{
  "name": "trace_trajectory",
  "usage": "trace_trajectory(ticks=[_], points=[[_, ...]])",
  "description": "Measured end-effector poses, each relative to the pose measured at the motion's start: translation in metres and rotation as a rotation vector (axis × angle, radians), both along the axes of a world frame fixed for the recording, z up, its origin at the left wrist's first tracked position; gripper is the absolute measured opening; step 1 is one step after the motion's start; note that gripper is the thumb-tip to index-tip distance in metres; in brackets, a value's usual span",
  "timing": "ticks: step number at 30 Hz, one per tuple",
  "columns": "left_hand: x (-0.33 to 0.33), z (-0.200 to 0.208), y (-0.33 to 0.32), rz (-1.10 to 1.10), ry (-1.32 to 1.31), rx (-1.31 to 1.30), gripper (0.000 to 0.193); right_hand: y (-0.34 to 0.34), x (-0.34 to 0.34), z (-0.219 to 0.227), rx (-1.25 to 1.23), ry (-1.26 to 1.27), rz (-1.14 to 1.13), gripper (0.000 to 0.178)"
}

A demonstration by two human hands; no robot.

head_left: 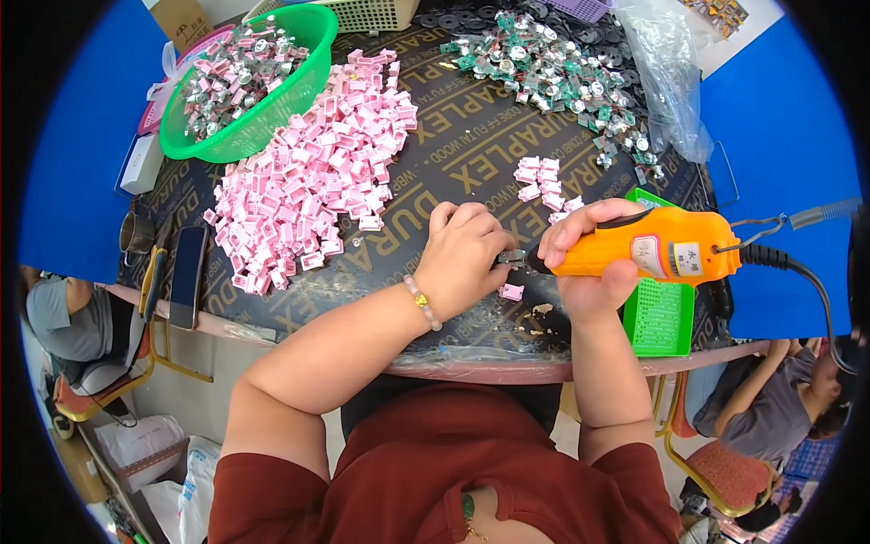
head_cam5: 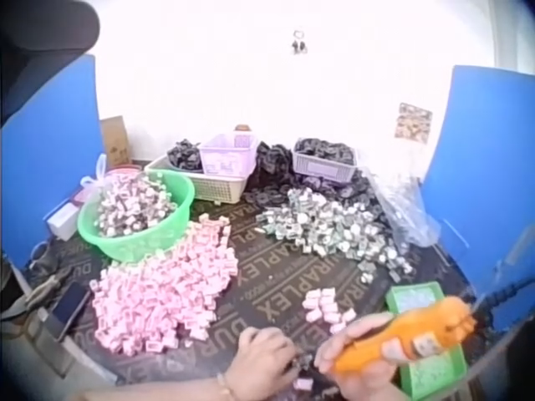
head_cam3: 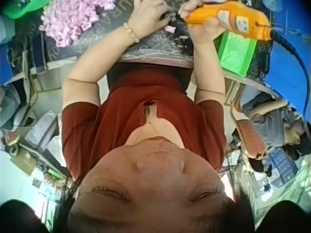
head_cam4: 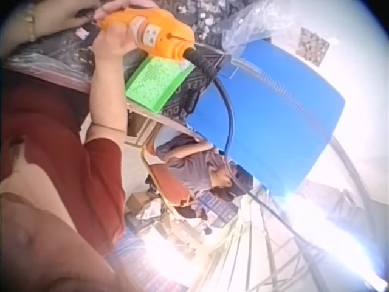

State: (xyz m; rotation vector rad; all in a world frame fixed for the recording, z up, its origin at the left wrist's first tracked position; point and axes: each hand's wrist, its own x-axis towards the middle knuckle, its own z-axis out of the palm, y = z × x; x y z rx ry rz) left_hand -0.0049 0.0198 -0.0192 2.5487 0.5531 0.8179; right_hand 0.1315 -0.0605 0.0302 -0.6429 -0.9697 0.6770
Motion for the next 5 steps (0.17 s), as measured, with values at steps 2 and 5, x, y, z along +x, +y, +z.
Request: trace_trajectory(ticks=[2, 5], points=[[0.0009, -0.0001, 0.0002, 0.008, 0.000, 0.006, 0.023, 0.0004, -0.0003, 0.0002, -0.022, -0.033, -0.002, 0.059], [-0.0019, 0.0007, 0.0014, 0.005, 0.002, 0.021, 0.023, 0.0026, -0.0035, 0.0031, -0.096, -0.132, -0.001, 0.057]])
